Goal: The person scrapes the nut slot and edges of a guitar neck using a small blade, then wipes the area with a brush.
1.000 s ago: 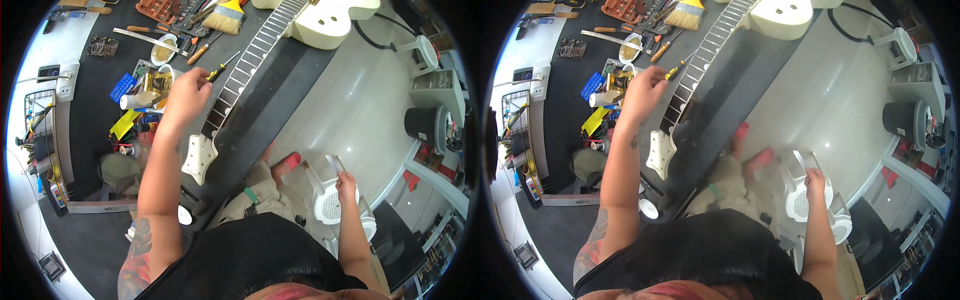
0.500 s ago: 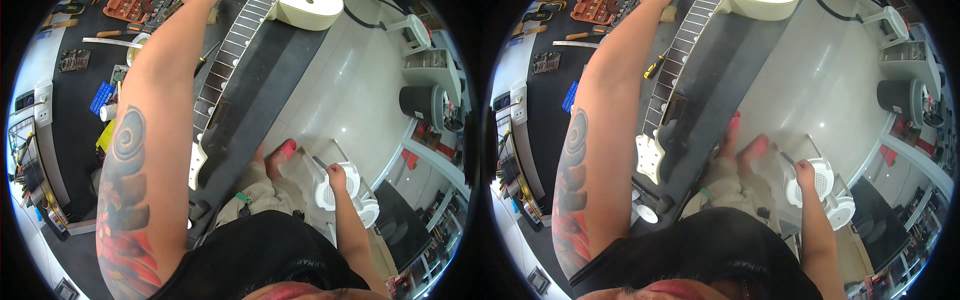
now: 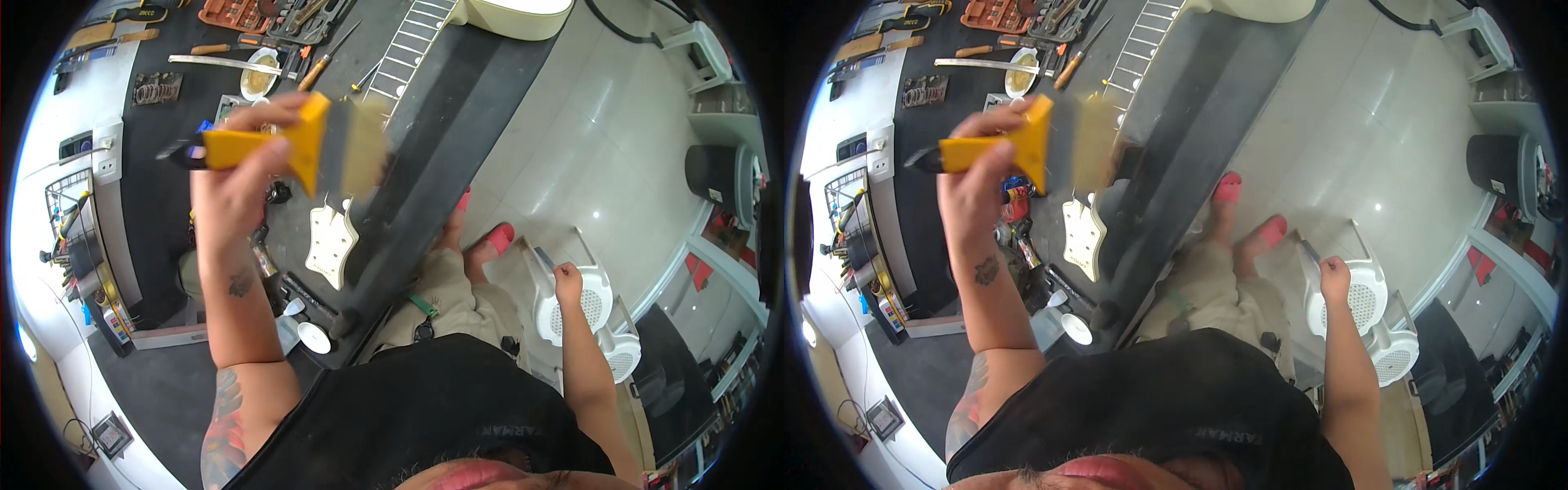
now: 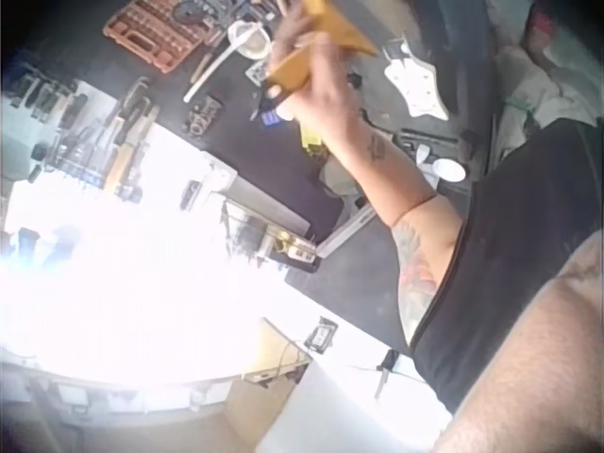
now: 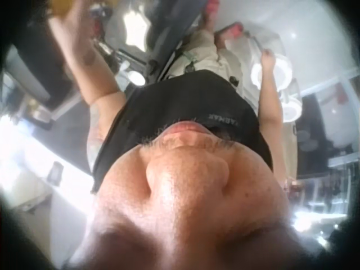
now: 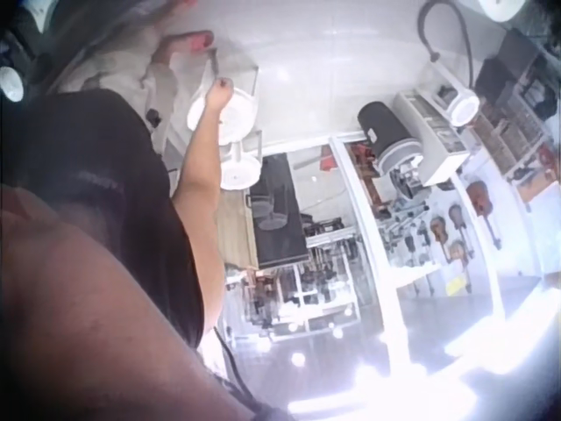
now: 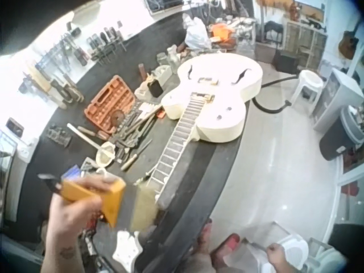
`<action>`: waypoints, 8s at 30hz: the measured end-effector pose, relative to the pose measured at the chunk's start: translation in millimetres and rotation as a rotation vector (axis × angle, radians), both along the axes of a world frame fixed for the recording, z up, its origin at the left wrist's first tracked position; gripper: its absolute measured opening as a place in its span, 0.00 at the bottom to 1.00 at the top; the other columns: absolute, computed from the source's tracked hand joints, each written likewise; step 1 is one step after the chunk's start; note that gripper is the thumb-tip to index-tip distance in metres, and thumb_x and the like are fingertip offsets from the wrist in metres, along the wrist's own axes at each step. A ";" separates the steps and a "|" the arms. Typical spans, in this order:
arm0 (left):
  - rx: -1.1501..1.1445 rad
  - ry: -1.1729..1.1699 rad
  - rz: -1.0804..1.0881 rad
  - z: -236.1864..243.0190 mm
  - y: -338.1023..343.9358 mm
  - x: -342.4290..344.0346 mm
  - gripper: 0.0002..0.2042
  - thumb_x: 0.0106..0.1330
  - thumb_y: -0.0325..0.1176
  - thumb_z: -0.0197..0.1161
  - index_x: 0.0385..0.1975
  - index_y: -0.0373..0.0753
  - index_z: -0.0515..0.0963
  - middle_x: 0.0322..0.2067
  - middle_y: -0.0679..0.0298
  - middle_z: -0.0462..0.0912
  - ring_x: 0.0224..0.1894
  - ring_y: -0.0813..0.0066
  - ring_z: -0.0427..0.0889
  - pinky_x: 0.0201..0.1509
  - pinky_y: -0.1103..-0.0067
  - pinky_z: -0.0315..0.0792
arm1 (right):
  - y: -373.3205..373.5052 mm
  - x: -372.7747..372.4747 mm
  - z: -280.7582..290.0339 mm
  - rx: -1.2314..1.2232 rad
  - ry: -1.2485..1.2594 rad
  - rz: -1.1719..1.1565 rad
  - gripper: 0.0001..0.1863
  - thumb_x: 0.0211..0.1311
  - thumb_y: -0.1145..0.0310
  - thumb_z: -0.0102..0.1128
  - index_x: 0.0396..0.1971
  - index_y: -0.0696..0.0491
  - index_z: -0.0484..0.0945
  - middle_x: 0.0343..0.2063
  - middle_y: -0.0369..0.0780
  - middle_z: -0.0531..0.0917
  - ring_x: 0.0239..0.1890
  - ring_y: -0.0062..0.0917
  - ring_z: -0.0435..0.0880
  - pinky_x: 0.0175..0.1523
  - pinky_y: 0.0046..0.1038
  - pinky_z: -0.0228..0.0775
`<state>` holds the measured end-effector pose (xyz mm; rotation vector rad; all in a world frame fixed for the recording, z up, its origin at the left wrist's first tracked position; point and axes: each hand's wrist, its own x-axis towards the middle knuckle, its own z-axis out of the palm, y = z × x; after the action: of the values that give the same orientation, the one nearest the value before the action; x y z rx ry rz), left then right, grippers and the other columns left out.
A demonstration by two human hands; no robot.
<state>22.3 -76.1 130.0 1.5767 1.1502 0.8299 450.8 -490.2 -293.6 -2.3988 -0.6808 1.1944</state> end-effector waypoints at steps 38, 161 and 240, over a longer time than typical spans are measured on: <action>0.423 0.575 0.014 -12.2 104.5 52.3 0.13 0.66 0.30 0.71 0.46 0.30 0.89 0.43 0.52 0.97 0.39 0.69 0.95 0.49 0.70 0.87 | 30.3 8.4 -5.2 0.053 -0.076 -0.045 0.15 0.74 0.62 0.72 0.39 0.61 0.87 0.30 0.45 0.89 0.33 0.31 0.85 0.45 0.35 0.78; -0.988 -0.340 -0.350 -220.0 -171.4 74.5 0.12 0.82 0.30 0.71 0.60 0.35 0.85 0.53 0.71 0.84 0.51 0.84 0.81 0.58 0.79 0.77 | 270.6 -27.0 185.1 0.747 -0.033 -0.346 0.11 0.81 0.67 0.72 0.44 0.60 0.89 0.33 0.34 0.83 0.39 0.17 0.78 0.45 0.25 0.71; 0.292 0.380 0.114 -72.2 -54.7 -19.4 0.13 0.69 0.20 0.75 0.52 0.34 0.87 0.45 0.61 0.87 0.45 0.68 0.84 0.51 0.73 0.79 | 291.6 -231.6 298.2 1.000 0.015 0.579 0.14 0.55 0.86 0.78 0.42 0.58 0.90 0.31 0.38 0.83 0.34 0.28 0.82 0.39 0.30 0.74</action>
<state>2.9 -130.8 57.8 1.9851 1.4486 0.8206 219.2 -198.6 4.6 -1.3787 -1.5734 0.7393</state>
